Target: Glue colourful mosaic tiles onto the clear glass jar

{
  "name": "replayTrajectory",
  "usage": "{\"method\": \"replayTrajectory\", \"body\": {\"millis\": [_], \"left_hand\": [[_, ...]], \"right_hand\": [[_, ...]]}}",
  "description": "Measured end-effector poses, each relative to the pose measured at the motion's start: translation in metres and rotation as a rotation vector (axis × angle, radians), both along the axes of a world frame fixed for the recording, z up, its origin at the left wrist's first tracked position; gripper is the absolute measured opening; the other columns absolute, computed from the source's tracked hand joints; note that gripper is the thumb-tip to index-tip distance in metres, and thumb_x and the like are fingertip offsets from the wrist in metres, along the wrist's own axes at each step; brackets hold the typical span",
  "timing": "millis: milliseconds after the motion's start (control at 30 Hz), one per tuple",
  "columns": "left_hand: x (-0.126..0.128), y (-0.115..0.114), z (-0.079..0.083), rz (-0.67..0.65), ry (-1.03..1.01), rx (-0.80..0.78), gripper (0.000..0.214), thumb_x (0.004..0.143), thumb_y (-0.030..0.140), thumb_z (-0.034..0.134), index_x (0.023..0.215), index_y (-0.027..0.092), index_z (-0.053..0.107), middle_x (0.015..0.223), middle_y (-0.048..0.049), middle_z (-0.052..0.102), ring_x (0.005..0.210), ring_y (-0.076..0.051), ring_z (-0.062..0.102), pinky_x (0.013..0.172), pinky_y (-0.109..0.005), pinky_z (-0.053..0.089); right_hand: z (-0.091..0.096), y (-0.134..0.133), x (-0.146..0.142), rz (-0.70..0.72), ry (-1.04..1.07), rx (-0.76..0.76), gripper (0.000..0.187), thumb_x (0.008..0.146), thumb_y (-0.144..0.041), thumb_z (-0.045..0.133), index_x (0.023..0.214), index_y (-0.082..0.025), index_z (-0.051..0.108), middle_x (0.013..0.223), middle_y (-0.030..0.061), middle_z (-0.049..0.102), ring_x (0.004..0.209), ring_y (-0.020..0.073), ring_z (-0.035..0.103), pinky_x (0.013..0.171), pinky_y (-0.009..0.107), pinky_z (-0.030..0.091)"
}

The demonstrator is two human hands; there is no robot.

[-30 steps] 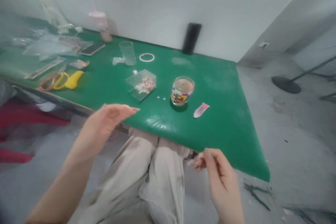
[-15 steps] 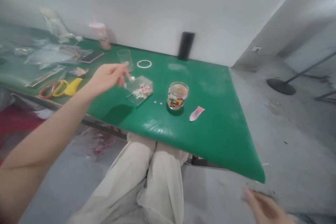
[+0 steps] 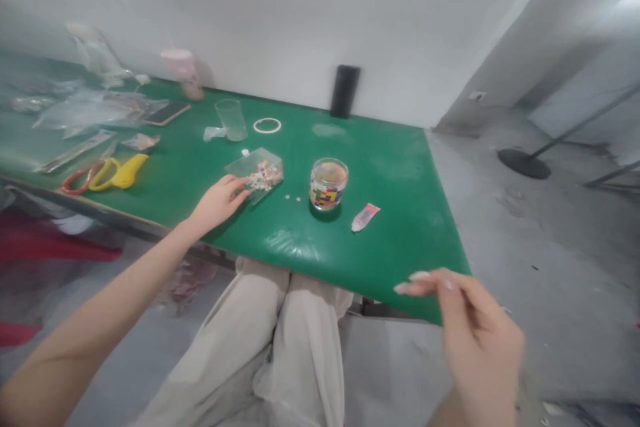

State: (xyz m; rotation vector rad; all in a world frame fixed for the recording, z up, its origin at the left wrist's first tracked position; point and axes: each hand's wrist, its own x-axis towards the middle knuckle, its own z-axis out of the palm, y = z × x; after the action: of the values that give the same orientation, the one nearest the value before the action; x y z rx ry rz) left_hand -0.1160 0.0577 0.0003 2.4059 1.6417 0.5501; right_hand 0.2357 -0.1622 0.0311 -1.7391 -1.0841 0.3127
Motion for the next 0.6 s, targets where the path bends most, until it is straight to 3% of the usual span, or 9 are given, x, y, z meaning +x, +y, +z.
{"method": "replayTrajectory", "body": {"millis": [100,267,400,500,600], "left_hand": [[0.006,0.012,-0.001,-0.014,0.013,-0.006,0.042,0.087,0.037,0.044,0.119,0.013,0.058,0.099,-0.0114,0.063,0.086,-0.023,0.061,0.081,-0.034,0.046],[0.012,0.019,-0.005,-0.051,0.037,-0.032,0.044,0.086,0.041,0.047,0.121,0.017,0.057,0.109,-0.0115,0.065,0.091,-0.025,0.062,0.083,-0.034,0.046],[0.017,0.018,-0.006,-0.002,0.017,-0.032,0.045,0.088,0.043,0.042,0.121,0.016,0.056,0.12,-0.0134,0.062,0.1,-0.027,0.061,0.084,-0.035,0.046],[0.019,0.017,-0.007,0.061,0.002,-0.032,0.048,0.089,0.046,0.038,0.124,0.016,0.054,0.119,-0.0135,0.063,0.096,-0.027,0.063,0.08,-0.034,0.047],[0.018,0.015,-0.009,0.091,0.017,-0.012,0.05,0.09,0.047,0.036,0.127,0.018,0.051,0.123,-0.0117,0.062,0.097,-0.026,0.064,0.077,-0.033,0.047]], "right_hand": [[0.01,0.03,-0.031,0.054,0.105,0.01,0.02,0.076,-0.039,0.068,0.07,-0.021,0.064,0.063,-0.0002,0.067,0.059,0.0161,0.064,0.066,0.028,0.054],[0.005,0.042,-0.051,0.415,0.391,-0.03,0.013,0.08,-0.031,0.066,0.074,-0.019,0.066,0.062,0.0002,0.066,0.056,0.0142,0.064,0.06,0.026,0.054],[0.01,0.041,-0.093,0.724,0.943,0.02,0.02,0.084,-0.031,0.06,0.068,-0.019,0.057,0.053,-0.005,0.053,0.043,0.0094,0.055,0.043,0.021,0.042],[0.014,0.047,-0.129,0.925,1.3,0.022,0.029,0.087,-0.033,0.057,0.062,-0.018,0.05,0.049,-0.0072,0.045,0.036,0.0059,0.047,0.041,0.018,0.038],[0.013,0.053,-0.149,1.06,1.582,0.152,0.033,0.091,-0.037,0.049,0.063,-0.019,0.052,0.044,-0.0102,0.036,0.027,0.0029,0.033,0.035,0.015,0.036]]}}
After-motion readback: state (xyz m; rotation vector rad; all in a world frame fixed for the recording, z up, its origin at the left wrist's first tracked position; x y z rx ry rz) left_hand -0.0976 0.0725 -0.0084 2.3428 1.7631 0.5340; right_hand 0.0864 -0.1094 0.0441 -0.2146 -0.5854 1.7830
